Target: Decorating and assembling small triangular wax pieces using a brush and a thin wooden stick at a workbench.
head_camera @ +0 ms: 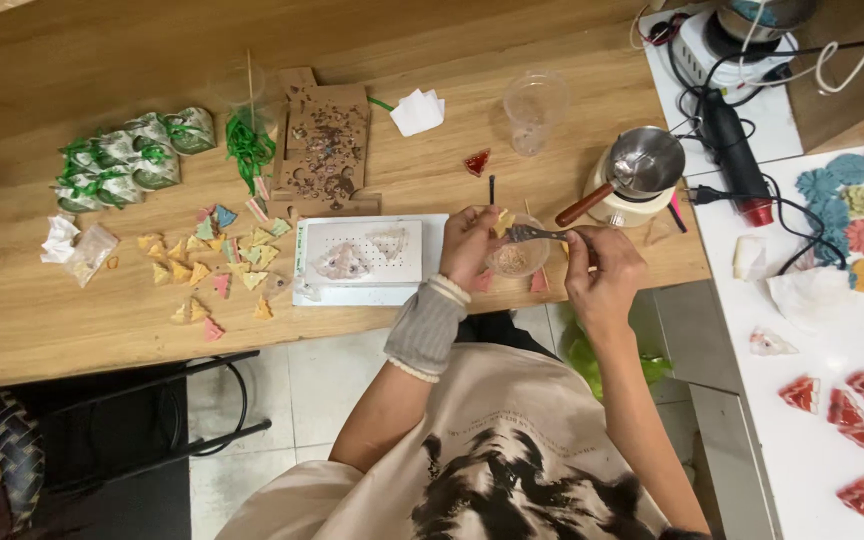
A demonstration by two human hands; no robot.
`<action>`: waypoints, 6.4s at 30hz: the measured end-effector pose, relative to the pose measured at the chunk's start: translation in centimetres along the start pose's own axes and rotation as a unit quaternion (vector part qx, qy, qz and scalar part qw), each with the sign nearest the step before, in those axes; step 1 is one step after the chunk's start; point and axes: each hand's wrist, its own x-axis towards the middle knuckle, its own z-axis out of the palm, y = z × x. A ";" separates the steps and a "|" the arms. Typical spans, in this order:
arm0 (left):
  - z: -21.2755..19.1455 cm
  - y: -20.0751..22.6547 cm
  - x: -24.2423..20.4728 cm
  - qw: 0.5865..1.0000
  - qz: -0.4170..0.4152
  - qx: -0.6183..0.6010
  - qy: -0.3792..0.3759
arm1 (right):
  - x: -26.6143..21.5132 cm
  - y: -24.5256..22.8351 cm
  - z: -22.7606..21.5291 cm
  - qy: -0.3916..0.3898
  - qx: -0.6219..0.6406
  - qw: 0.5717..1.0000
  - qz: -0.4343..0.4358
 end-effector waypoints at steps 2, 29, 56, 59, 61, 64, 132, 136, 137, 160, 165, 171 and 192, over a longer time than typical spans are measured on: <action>-0.3 -0.4 -0.4 0.998 0.056 0.014 0.000 | 0.1 -0.3 0.2 0.004 -0.044 0.999 0.001; 0.8 1.8 -5.0 0.948 0.208 0.208 -0.126 | 0.3 4.1 -1.6 -0.084 -0.015 0.977 0.198; 0.8 5.5 -7.3 0.878 0.235 0.391 -0.144 | 1.0 2.4 -1.6 -0.051 0.026 0.976 0.210; 0.2 3.4 -5.7 0.885 0.300 0.311 -0.173 | 1.3 2.5 -1.6 -0.068 0.034 0.969 0.236; 0.1 3.7 -5.5 0.888 0.304 0.296 -0.176 | 1.4 2.1 -1.6 -0.068 0.031 0.972 0.225; 0.1 3.5 -5.6 0.898 0.289 0.277 -0.180 | 1.1 2.9 -1.7 -0.061 -0.007 0.977 0.206; -7.5 9.9 -10.3 0.960 0.072 -0.245 -0.118 | 11.6 10.4 20.4 -0.625 -0.323 0.674 -0.226; -8.1 10.4 -10.6 0.958 0.058 -0.258 -0.110 | 10.6 13.5 23.1 -0.692 -0.267 0.655 -0.146; -8.2 10.4 -10.6 0.956 0.050 -0.265 -0.112 | 10.0 14.8 23.6 -0.715 -0.223 0.647 -0.141; -6.1 9.1 -8.2 0.955 0.036 -0.272 -0.114 | 13.1 8.9 16.0 -0.539 -0.399 0.649 -0.359; -3.8 8.0 -7.2 0.958 0.025 -0.256 -0.130 | 14.0 0.6 4.1 -0.376 -0.393 0.807 -0.230; -0.9 4.2 -5.0 0.980 0.018 -0.146 -0.133 | 2.6 -0.6 -4.1 -0.094 0.319 0.927 0.175; 1.9 3.3 -4.9 0.990 -0.014 -0.053 -0.127 | -2.5 -0.7 -0.1 -0.100 0.123 0.966 0.203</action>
